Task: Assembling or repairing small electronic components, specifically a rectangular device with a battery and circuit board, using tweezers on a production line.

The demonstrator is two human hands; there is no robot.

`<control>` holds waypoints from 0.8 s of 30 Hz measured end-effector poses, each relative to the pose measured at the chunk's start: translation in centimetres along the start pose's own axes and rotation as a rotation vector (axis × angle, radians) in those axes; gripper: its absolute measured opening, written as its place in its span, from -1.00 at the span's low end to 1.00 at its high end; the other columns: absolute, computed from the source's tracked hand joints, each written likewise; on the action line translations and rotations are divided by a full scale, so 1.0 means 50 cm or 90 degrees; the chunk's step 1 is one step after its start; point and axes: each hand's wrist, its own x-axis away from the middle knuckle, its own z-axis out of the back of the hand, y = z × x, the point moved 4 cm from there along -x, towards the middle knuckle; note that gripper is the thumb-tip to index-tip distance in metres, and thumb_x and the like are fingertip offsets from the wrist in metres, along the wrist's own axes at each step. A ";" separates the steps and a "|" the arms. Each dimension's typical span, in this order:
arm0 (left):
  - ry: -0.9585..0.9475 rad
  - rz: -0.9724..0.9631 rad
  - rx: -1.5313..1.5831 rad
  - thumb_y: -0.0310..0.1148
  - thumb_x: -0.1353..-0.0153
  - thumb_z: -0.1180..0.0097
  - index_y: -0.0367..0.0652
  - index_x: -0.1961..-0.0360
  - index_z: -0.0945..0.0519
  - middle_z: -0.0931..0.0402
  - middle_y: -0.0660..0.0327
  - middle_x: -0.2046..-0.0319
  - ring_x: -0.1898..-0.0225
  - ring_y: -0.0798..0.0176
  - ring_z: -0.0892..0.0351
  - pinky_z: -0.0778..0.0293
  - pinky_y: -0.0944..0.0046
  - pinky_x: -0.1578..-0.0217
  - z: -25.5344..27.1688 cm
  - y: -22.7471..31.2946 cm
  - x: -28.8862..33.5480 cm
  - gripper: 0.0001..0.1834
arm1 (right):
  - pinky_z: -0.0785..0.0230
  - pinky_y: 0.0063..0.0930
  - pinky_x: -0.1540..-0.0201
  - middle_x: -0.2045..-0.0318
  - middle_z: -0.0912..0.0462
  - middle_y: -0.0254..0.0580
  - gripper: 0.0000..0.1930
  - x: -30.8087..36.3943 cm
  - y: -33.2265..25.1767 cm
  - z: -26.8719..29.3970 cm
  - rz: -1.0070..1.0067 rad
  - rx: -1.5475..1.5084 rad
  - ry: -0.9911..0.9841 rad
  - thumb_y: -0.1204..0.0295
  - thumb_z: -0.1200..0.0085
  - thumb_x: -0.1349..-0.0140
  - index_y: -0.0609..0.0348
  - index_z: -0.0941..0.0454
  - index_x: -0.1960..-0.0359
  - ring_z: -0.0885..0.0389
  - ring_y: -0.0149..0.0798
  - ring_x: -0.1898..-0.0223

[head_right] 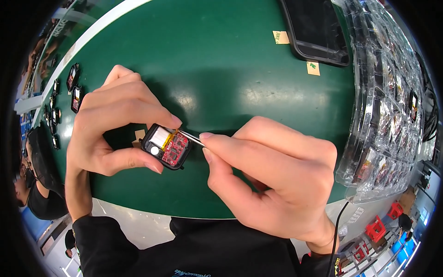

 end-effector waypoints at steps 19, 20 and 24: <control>0.004 -0.001 0.006 0.17 0.08 -0.63 -0.20 0.16 -0.86 -0.76 0.23 0.37 0.38 0.20 -0.63 -0.32 0.15 0.15 0.001 0.003 -0.004 -0.34 | -0.07 -0.63 0.61 0.50 -0.69 -0.27 -0.72 0.004 0.002 -0.003 0.073 0.017 0.008 0.77 -0.38 -0.07 0.37 -0.88 0.16 -0.40 -0.61 0.64; 0.008 -0.005 0.006 0.17 0.08 -0.64 -0.20 0.16 -0.86 -0.76 0.24 0.37 0.38 0.20 -0.63 -0.32 0.15 0.15 0.000 0.001 -0.001 -0.33 | -0.07 -0.63 0.61 0.50 -0.69 -0.27 -0.72 0.003 0.001 -0.004 0.065 0.024 0.006 0.78 -0.37 -0.07 0.36 -0.88 0.16 -0.40 -0.61 0.64; 0.007 -0.008 0.008 0.16 0.08 -0.65 -0.21 0.14 -0.86 -0.75 0.23 0.37 0.37 0.19 -0.63 -0.32 0.15 0.12 0.003 0.000 0.002 -0.33 | -0.08 -0.62 0.61 0.50 -0.68 -0.27 -0.71 0.006 0.001 -0.008 0.056 0.016 0.015 0.78 -0.37 -0.07 0.35 -0.89 0.15 -0.41 -0.59 0.64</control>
